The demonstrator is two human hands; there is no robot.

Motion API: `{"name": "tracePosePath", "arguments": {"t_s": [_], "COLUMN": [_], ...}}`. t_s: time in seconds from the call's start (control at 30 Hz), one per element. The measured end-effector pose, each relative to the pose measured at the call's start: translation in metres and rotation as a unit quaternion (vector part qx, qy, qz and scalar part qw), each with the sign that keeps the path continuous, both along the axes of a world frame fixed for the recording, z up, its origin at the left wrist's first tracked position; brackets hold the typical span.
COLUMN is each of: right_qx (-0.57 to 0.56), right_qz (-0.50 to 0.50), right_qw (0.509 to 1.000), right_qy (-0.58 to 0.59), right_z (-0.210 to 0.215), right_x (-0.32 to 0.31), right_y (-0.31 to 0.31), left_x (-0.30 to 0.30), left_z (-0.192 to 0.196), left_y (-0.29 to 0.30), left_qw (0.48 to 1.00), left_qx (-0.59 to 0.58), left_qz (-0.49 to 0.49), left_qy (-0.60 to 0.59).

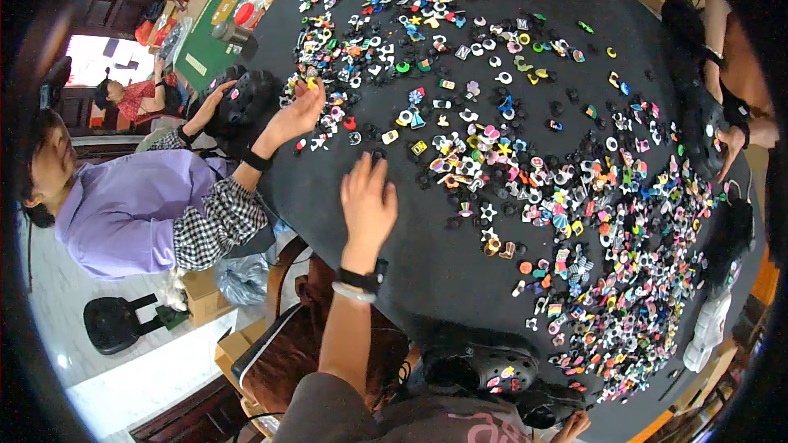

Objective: Picking individual small decorative plastic charms from a large pile and pressing them into the ventilation holes of foam clogs.

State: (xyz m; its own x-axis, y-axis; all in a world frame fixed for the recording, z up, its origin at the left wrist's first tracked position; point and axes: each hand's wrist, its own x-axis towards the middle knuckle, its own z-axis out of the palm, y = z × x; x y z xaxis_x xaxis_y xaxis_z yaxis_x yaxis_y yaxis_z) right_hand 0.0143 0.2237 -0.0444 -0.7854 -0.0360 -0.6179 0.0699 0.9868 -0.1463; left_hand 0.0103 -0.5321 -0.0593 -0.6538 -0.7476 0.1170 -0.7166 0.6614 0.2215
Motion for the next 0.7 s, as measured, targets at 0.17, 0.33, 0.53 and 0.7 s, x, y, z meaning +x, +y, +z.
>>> {"name": "tracePosePath", "arguments": {"t_s": [0.17, 0.33, 0.53, 0.7], "right_qx": [0.014, -0.020, -0.014, -0.019], "right_qz": [-0.041, -0.168, -0.143, -0.116], "right_qw": [0.999, 0.986, 0.990, 0.993], "right_qy": [-0.007, 0.015, 0.008, -0.007], "right_z": [0.003, 0.015, 0.018, 0.018], "right_x": [-0.008, -0.018, -0.020, -0.022], "right_y": [-0.005, -0.047, -0.047, -0.048], "left_x": [0.021, 0.003, -0.023, -0.021], "left_z": [-0.036, -0.062, -0.047, -0.036], "left_y": [-0.105, -0.127, -0.119, -0.123], "left_qw": [0.948, 0.959, 0.949, 0.935], "left_qx": [0.138, -0.010, 0.015, 0.077], "left_qz": [0.197, 0.166, 0.277, 0.294], "left_qy": [0.210, 0.229, 0.148, 0.182]}}
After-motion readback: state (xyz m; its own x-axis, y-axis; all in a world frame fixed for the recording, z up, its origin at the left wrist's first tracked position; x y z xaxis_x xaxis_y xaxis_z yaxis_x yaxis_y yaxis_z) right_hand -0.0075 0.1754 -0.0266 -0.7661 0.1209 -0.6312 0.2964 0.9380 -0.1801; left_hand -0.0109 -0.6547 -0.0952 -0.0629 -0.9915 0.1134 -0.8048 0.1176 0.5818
